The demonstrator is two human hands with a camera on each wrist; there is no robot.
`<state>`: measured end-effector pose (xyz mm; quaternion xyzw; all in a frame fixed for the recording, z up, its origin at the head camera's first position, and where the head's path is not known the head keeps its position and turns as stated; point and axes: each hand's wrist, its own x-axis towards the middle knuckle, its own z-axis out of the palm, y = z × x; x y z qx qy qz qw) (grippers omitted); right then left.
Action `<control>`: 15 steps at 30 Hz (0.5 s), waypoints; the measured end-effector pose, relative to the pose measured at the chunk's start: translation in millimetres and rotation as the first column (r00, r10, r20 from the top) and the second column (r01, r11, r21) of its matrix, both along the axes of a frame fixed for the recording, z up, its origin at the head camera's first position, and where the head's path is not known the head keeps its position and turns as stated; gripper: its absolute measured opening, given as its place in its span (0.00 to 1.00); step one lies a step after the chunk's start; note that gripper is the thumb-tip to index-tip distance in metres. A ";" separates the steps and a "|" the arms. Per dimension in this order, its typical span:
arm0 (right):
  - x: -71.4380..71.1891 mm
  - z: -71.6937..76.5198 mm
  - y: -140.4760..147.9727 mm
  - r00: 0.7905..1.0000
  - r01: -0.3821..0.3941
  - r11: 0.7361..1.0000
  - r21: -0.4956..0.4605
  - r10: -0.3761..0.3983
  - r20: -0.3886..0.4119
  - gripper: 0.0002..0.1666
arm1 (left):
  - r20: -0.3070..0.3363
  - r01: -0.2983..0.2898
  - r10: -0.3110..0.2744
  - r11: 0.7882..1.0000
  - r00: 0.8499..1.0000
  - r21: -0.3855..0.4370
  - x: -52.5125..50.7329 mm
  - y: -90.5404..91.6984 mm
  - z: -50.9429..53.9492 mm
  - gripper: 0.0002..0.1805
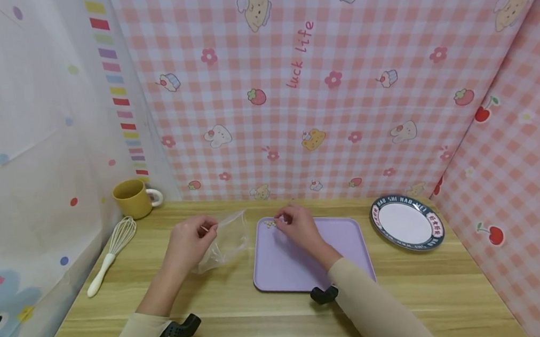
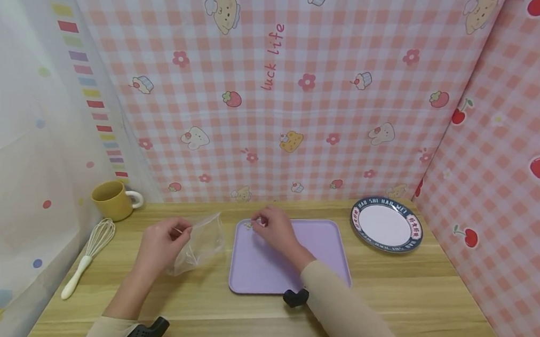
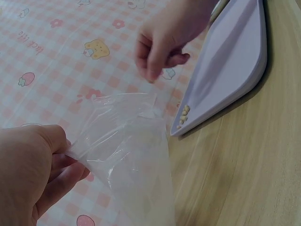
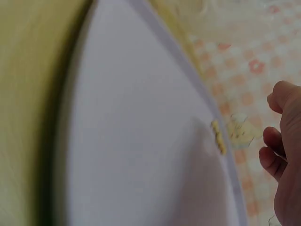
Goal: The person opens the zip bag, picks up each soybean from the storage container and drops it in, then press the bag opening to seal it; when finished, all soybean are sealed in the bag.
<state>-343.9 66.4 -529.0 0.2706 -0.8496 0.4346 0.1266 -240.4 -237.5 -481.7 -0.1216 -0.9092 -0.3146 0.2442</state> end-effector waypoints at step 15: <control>43.0 19.9 -35.6 0.994 -0.097 0.978 -0.184 0.085 -0.071 0.04 | -0.001 0.005 -0.005 1.000 1.000 0.004 -0.6 3.7 -0.4 0.04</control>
